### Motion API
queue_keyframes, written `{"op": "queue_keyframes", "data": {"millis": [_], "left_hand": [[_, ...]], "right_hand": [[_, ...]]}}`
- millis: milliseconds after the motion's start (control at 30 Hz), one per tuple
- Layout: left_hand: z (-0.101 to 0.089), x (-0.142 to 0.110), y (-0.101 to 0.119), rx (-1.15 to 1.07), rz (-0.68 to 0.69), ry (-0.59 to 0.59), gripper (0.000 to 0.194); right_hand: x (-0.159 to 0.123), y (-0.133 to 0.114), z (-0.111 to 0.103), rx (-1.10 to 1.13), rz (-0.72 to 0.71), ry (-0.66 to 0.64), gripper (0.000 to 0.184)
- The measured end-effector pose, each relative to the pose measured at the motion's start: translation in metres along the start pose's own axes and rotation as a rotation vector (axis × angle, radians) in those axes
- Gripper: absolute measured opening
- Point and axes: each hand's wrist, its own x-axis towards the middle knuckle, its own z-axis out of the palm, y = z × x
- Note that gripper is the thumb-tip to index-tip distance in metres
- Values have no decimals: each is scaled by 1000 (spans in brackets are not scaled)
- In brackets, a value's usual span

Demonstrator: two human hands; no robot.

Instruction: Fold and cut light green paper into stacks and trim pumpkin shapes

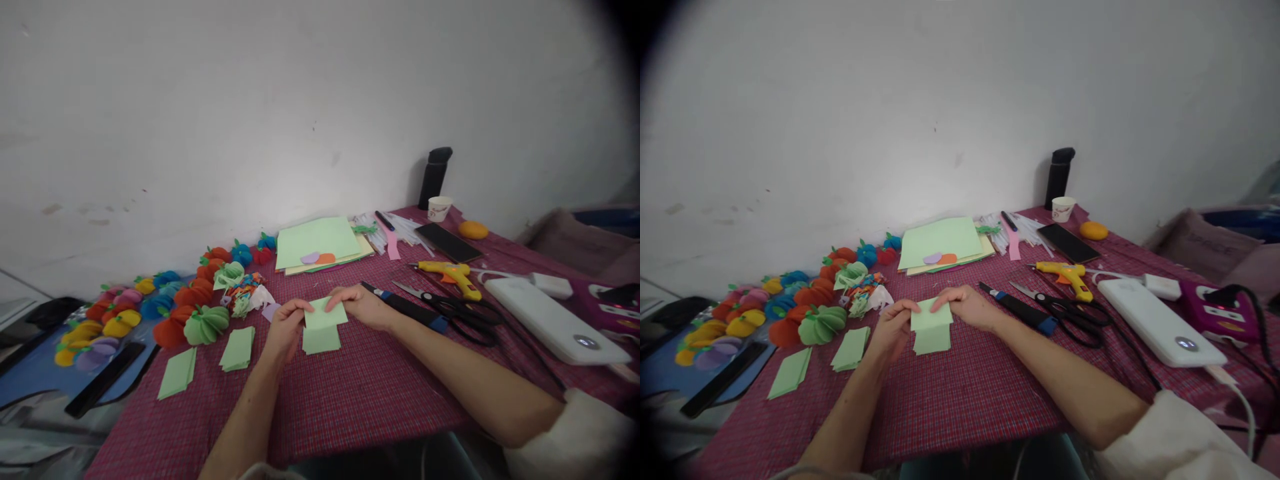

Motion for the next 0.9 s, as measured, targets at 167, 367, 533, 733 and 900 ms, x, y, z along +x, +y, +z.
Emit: {"op": "queue_keyframes", "data": {"millis": [167, 367, 533, 733, 900], "left_hand": [[-1, 0, -1, 46, 16, -6, 7], [-7, 5, -7, 129, 101, -5, 9], [-11, 5, -8, 151, 166, -19, 10], [-4, 2, -3, 36, 85, -8, 22], [3, 3, -8, 258, -33, -16, 29]], "right_hand": [[0, -2, -1, -76, -11, -15, 23], [1, 0, -3, -123, -54, -52, 23], [1, 5, -2, -180, -68, -41, 25], [1, 10, -1, -258, -114, -36, 29], [0, 11, 4, -305, -144, -72, 32]]}}
